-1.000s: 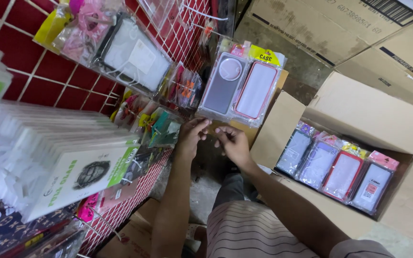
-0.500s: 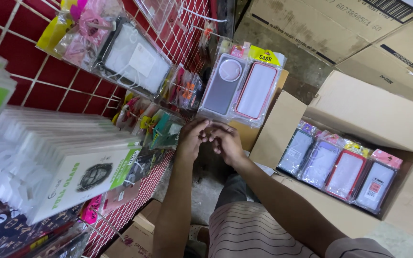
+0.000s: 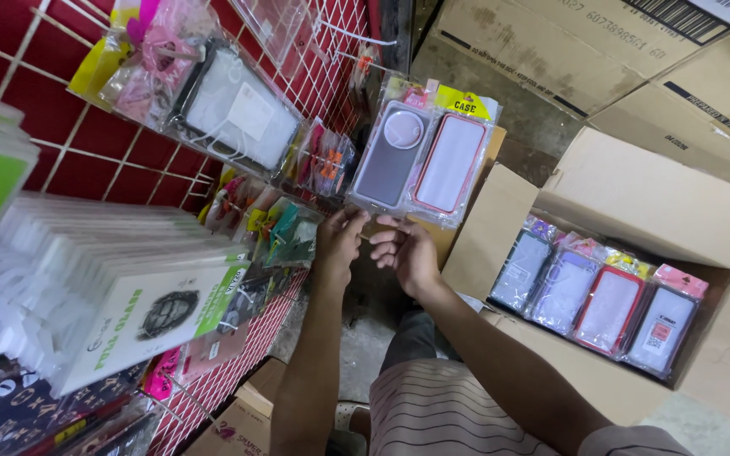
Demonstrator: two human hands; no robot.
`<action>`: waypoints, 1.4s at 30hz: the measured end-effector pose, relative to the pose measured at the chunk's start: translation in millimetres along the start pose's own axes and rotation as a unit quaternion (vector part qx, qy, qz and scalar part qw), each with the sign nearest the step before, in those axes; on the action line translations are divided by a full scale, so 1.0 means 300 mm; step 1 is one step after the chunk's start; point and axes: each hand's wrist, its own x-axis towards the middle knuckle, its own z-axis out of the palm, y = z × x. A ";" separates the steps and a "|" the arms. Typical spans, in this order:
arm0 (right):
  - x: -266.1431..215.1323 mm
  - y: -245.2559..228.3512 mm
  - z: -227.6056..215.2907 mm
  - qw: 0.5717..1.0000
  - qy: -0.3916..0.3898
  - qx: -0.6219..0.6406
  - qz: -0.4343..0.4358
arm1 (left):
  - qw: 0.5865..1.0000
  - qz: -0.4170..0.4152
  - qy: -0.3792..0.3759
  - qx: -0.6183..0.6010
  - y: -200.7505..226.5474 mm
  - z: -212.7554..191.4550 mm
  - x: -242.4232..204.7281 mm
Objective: Organizing, checking, and packaging phone cases from a box onto a display or into sleeves.
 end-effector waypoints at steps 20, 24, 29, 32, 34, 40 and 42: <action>-0.013 -0.069 0.051 0.984 -0.017 0.176 -0.014 | 0.998 0.016 -0.055 0.013 -0.012 -0.010 -0.195; 0.004 -0.062 0.013 0.992 -0.028 0.109 -0.052 | 0.996 0.028 -0.079 0.032 -0.056 -0.029 -0.262; -0.066 -0.097 0.006 0.993 -0.027 0.049 -0.105 | 0.998 0.014 -0.067 0.009 -0.100 -0.055 -0.356; -0.134 -0.142 -0.007 0.987 -0.068 0.028 -0.143 | 0.998 0.033 -0.033 0.036 -0.083 -0.059 -0.394; -0.202 -0.199 0.002 0.984 -0.077 0.019 -0.159 | 0.996 0.054 0.007 0.073 -0.038 -0.034 -0.419; -0.371 -0.312 -0.089 0.974 -0.127 -0.038 -0.183 | 0.883 0.427 0.053 0.185 0.231 0.234 -0.509; -0.424 -0.354 -0.125 0.964 -0.124 -0.086 -0.220 | 0.872 0.414 -0.020 0.259 0.278 0.355 -0.520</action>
